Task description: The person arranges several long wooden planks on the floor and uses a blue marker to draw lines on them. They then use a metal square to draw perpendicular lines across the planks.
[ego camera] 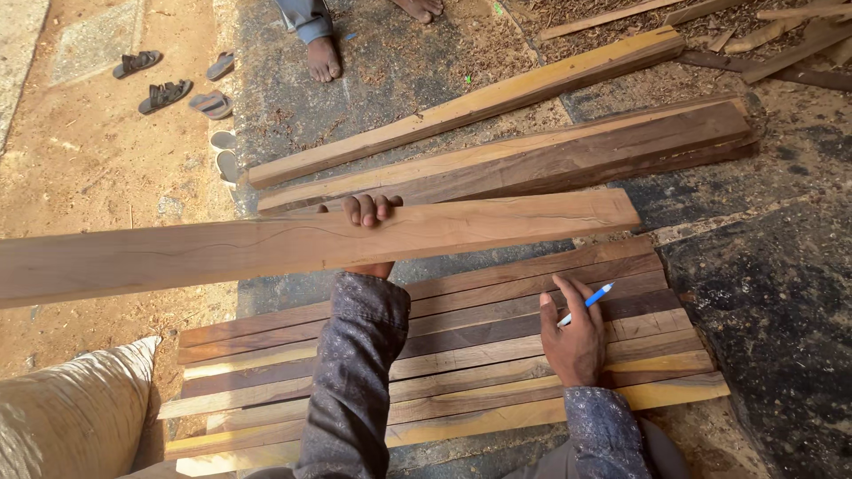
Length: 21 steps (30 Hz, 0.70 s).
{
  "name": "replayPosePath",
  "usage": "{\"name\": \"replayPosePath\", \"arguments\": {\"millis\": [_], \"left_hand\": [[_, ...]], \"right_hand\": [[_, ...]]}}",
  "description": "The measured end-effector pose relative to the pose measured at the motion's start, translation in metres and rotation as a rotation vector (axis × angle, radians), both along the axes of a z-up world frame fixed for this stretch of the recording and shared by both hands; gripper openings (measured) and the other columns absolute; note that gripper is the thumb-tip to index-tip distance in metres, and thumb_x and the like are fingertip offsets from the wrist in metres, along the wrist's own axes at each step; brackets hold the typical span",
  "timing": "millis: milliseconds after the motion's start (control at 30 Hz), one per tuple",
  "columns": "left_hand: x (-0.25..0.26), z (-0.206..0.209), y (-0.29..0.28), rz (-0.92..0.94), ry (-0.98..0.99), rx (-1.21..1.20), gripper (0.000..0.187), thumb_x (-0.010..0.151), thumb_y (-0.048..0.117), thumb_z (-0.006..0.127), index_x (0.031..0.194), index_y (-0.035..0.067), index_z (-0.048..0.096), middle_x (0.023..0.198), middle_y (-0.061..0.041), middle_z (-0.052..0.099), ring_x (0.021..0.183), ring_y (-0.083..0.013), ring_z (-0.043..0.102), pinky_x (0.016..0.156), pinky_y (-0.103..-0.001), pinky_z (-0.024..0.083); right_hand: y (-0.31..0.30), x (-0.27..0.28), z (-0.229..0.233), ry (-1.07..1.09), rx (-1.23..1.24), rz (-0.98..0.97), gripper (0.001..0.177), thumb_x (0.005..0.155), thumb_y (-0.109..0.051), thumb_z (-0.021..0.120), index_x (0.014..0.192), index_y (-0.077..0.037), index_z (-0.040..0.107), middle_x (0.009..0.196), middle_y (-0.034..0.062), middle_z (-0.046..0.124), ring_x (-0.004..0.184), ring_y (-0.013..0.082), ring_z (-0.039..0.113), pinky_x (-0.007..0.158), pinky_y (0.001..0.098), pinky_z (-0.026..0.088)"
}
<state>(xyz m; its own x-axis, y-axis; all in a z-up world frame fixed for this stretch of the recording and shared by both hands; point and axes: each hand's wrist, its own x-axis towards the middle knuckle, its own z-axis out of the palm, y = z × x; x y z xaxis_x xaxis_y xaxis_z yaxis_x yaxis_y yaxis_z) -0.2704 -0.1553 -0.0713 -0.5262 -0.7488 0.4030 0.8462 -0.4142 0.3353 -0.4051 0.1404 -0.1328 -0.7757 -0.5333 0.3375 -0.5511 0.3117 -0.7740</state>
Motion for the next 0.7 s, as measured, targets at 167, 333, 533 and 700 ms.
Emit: {"name": "replayPosePath", "arguments": {"millis": [167, 333, 533, 700], "left_hand": [[-0.013, -0.059, 0.016, -0.019, 0.103, 0.130, 0.052, 0.111, 0.051, 0.029, 0.081, 0.014, 0.050, 0.077, -0.003, 0.056, 0.089, -0.0243, 0.057, 0.105, -0.046, 0.043], [-0.021, -0.083, 0.023, -0.079, 0.118, 0.127, 0.045, 0.106, 0.052, 0.040, 0.081, 0.015, 0.049, 0.079, -0.002, 0.057, 0.092, -0.0247, 0.058, 0.109, -0.051, 0.042], [-0.004, -0.076, 0.037, 0.024, -0.284, 0.349, 0.028, 0.098, 0.040, 0.054, 0.099, 0.013, 0.061, 0.101, -0.006, 0.065, 0.110, -0.0305, 0.060, 0.107, -0.051, 0.044], [0.028, -0.077, 0.048, 0.277, -0.453, 0.403, 0.034, 0.096, 0.038, 0.053, 0.114, 0.010, 0.060, 0.115, -0.009, 0.064, 0.116, -0.0318, 0.061, 0.107, -0.051, 0.047]], "right_hand": [[-0.024, -0.013, 0.001, 0.585, 0.002, 0.101, 0.046, 0.097, -0.027, 0.071, 0.139, -0.009, 0.061, 0.144, 0.0086, 0.057, 0.119, 0.0305, 0.058, 0.100, 0.0480, 0.051], [-0.060, -0.023, 0.000, 0.836, 0.087, 0.007, 0.045, 0.091, -0.014, 0.075, 0.135, -0.017, 0.068, 0.145, -0.0061, 0.058, 0.108, 0.0243, 0.056, 0.094, 0.0430, 0.050], [-0.058, -0.023, 0.004, 0.801, 0.146, -0.021, 0.041, 0.093, -0.005, 0.074, 0.132, -0.018, 0.074, 0.140, -0.0100, 0.067, 0.107, 0.0212, 0.055, 0.096, 0.0416, 0.048], [-0.056, -0.023, 0.008, 0.688, 0.112, -0.032, 0.047, 0.093, -0.001, 0.071, 0.137, -0.018, 0.071, 0.143, -0.0090, 0.067, 0.113, 0.0238, 0.054, 0.106, 0.0436, 0.047]]}}
